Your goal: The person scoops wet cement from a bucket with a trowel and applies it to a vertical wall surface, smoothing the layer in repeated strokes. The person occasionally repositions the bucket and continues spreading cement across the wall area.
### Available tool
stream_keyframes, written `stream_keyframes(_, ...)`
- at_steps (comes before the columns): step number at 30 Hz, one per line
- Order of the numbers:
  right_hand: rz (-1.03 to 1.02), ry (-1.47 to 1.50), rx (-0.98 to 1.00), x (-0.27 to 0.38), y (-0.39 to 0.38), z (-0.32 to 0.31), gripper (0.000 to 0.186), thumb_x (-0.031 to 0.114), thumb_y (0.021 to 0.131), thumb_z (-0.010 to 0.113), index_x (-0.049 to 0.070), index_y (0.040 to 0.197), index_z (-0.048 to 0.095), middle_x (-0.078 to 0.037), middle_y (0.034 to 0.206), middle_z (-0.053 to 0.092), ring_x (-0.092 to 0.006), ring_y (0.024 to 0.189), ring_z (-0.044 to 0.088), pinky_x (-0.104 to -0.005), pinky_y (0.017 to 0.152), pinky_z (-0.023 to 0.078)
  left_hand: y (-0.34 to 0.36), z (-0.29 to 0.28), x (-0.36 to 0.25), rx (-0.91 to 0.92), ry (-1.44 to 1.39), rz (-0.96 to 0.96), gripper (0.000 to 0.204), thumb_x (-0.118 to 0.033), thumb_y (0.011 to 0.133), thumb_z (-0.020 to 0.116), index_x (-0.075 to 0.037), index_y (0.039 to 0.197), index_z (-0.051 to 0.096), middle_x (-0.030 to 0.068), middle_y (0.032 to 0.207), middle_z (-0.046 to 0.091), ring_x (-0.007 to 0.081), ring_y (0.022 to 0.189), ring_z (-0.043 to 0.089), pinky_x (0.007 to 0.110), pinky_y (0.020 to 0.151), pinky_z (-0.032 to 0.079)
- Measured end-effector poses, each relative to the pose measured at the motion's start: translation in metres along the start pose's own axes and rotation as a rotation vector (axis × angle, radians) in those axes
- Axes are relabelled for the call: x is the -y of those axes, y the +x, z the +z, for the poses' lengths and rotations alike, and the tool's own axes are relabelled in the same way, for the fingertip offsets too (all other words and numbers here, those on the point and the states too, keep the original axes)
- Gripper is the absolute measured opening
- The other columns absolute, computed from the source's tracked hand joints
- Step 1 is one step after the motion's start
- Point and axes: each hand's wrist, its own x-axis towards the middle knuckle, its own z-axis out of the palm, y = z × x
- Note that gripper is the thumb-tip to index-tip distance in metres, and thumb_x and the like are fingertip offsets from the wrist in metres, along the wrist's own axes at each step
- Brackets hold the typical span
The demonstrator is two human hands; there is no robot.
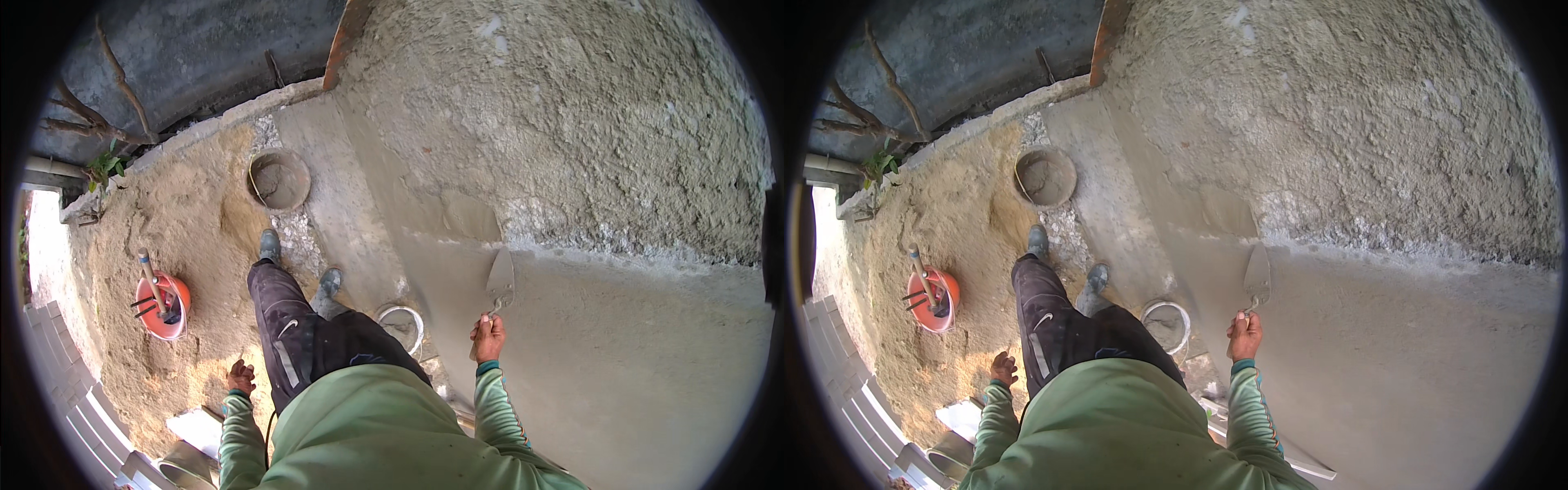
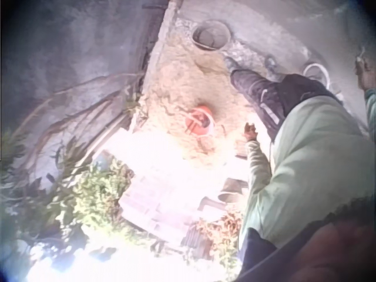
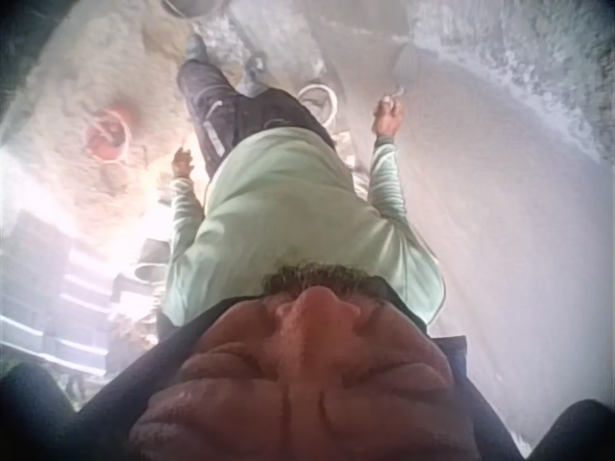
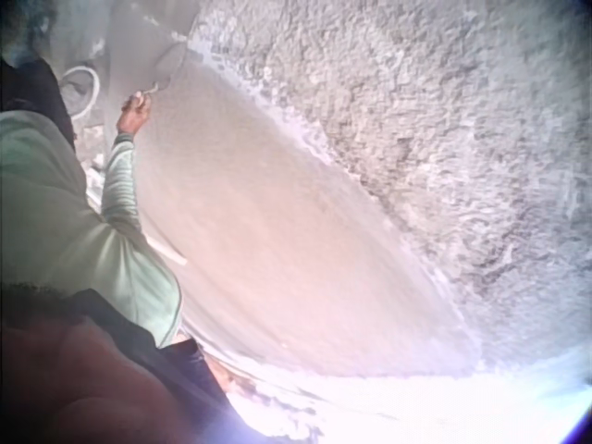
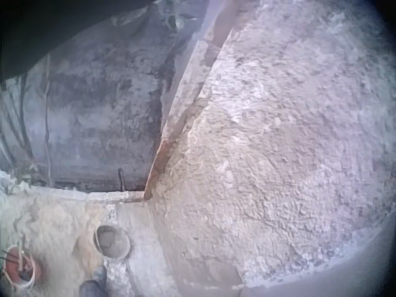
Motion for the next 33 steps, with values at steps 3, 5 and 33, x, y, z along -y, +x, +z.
stream_keyframes(3, -0.139, 0.094, 0.116, 0.011, 0.018, 0.01, 0.016, 0.024, 0.1, 0.062, 0.008, 0.099, 0.058, -0.002, 0.075, 0.058, -0.011, 0.055, 0.054, -0.027, 0.05, 0.045, 0.006, -0.005, -0.003, 0.047, 0.016, -0.032, 0.05, -0.01, 0.092, 0.062, -0.014, 0.14, 0.049, 0.0008, 0.097, 0.063, 0.0149, 0.07, 0.051, 0.036, 0.055, 0.039)
stream_keyframes(5, -0.044, 0.138, 0.135, 0.018, 0.043, 0.028, 0.015, 0.023, 0.1, 0.062, 0.01, 0.093, 0.056, -0.001, 0.073, 0.058, -0.0109, 0.053, 0.052, -0.0274, 0.047, 0.043, 0.011, -0.005, -0.008, 0.047, 0.014, -0.012, 0.05, -0.009, 0.09, 0.063, -0.019, 0.138, 0.051, -0.0017, 0.095, 0.064, 0.0136, 0.07, 0.051, 0.035, 0.055, 0.038)
stream_keyframes(33, -0.173, 0.071, -0.064, 0.008, -0.008, 0.043, 0.019, 0.025, 0.101, 0.06, 0.011, 0.093, 0.05, -0.001, 0.075, 0.054, -0.0108, 0.057, 0.052, -0.0274, 0.05, 0.045, 0.004, 0.009, 0.045, 0.053, -0.132, -0.057, 0.048, -0.007, 0.091, 0.06, -0.019, 0.136, 0.05, 0.0017, 0.098, 0.065, 0.0151, 0.071, 0.049, 0.036, 0.056, 0.036)
